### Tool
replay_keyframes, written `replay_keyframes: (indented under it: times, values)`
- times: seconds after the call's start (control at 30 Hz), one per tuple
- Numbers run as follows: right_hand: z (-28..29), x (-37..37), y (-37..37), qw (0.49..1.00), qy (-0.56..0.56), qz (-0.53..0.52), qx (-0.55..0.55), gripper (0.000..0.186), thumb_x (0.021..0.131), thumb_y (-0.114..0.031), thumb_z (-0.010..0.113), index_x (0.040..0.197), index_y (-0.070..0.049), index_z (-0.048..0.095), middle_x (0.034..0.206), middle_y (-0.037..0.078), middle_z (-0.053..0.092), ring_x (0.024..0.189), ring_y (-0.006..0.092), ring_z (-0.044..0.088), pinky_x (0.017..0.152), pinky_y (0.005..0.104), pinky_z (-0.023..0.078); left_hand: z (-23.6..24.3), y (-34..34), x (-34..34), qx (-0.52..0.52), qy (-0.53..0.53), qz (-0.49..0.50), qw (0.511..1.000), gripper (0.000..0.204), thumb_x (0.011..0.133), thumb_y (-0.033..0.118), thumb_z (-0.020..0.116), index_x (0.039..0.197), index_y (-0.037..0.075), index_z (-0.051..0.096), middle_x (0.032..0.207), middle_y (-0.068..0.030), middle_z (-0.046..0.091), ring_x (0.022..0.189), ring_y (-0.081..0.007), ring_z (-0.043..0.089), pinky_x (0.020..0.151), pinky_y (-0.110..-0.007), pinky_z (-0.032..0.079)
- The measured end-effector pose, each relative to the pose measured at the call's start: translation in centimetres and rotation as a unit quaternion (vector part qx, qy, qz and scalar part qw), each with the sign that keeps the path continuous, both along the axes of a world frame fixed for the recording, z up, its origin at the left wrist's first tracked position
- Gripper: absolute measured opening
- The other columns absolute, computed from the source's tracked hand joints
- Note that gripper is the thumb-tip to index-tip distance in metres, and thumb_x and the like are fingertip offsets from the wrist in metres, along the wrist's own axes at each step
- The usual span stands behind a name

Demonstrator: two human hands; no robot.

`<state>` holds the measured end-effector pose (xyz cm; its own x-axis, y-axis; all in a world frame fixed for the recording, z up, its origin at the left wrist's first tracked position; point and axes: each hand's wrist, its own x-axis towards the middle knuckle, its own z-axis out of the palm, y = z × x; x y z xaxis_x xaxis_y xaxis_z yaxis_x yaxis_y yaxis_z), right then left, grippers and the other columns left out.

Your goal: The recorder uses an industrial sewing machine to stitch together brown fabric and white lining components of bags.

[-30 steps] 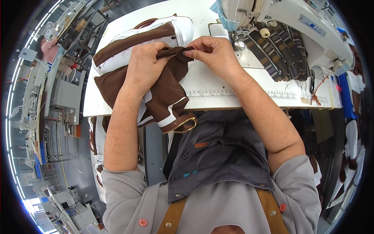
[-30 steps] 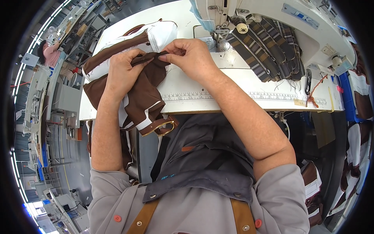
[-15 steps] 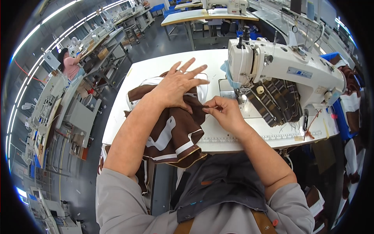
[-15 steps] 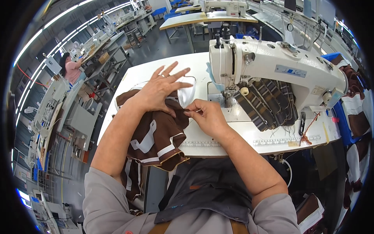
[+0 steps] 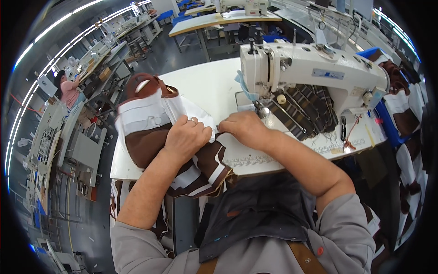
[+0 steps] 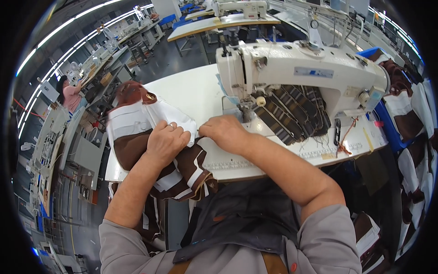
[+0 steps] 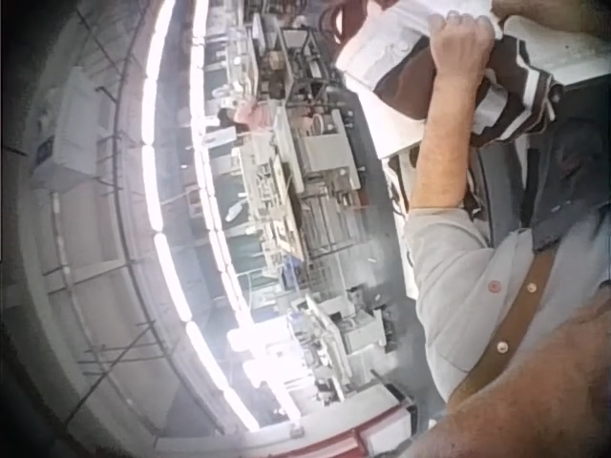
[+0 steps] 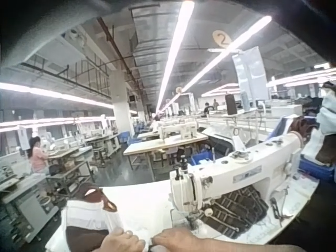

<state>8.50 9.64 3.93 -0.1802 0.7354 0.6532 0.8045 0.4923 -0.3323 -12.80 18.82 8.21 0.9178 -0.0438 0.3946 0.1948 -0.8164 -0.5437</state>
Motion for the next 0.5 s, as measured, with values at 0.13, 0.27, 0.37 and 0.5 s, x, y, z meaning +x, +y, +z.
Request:
replay_keyframes:
  times: [0.13, 0.27, 0.37, 0.5]
  values:
    - [-0.8, 3.1, -0.3, 0.975, -0.200, 0.060, 0.072, 0.006, 0.078, -0.014, 0.062, 0.083, -0.011, 0.062, 0.079, 0.005, 0.063, 0.078, 0.0260, 0.066, 0.067, 0.0387, 0.052, -3.5, -1.3, 2.9, 0.055, -0.017, -0.025, 0.998, 0.013, 0.076, 0.017, 0.060, 0.068, 0.017, 0.050, 0.064, 0.0008, 0.050, 0.066, -0.0166, 0.056, 0.069, -0.033, 0.043]
    - [-1.0, 6.8, -2.1, 0.976, -0.207, 0.049, 0.046, 0.008, 0.078, -0.012, 0.061, 0.084, -0.008, 0.064, 0.083, 0.006, 0.064, 0.085, 0.0256, 0.066, 0.072, 0.0381, 0.055, -3.9, -1.8, 7.2, 0.051, -0.018, -0.039, 0.998, 0.012, 0.076, 0.018, 0.059, 0.070, 0.018, 0.049, 0.065, 0.0012, 0.050, 0.066, -0.0159, 0.055, 0.068, -0.031, 0.042]
    - [-1.2, 8.9, -3.3, 0.968, -0.249, 0.025, 0.029, 0.019, 0.075, -0.012, 0.061, 0.091, -0.003, 0.065, 0.086, 0.008, 0.065, 0.084, 0.0260, 0.065, 0.075, 0.0362, 0.055, -4.4, -1.9, 10.0, 0.094, -0.005, -0.060, 0.994, 0.011, 0.076, 0.019, 0.059, 0.070, 0.018, 0.049, 0.065, 0.0020, 0.051, 0.066, -0.0152, 0.055, 0.066, -0.031, 0.041]
    - [-1.7, 10.5, -3.9, 0.961, -0.273, -0.009, 0.038, 0.021, 0.074, -0.013, 0.062, 0.092, -0.004, 0.067, 0.087, 0.007, 0.066, 0.085, 0.0235, 0.065, 0.075, 0.0339, 0.055, -4.7, -1.6, 12.4, 0.093, -0.005, -0.087, 0.992, 0.011, 0.076, 0.018, 0.059, 0.071, 0.018, 0.049, 0.064, 0.0019, 0.051, 0.066, -0.0151, 0.055, 0.066, -0.031, 0.041]
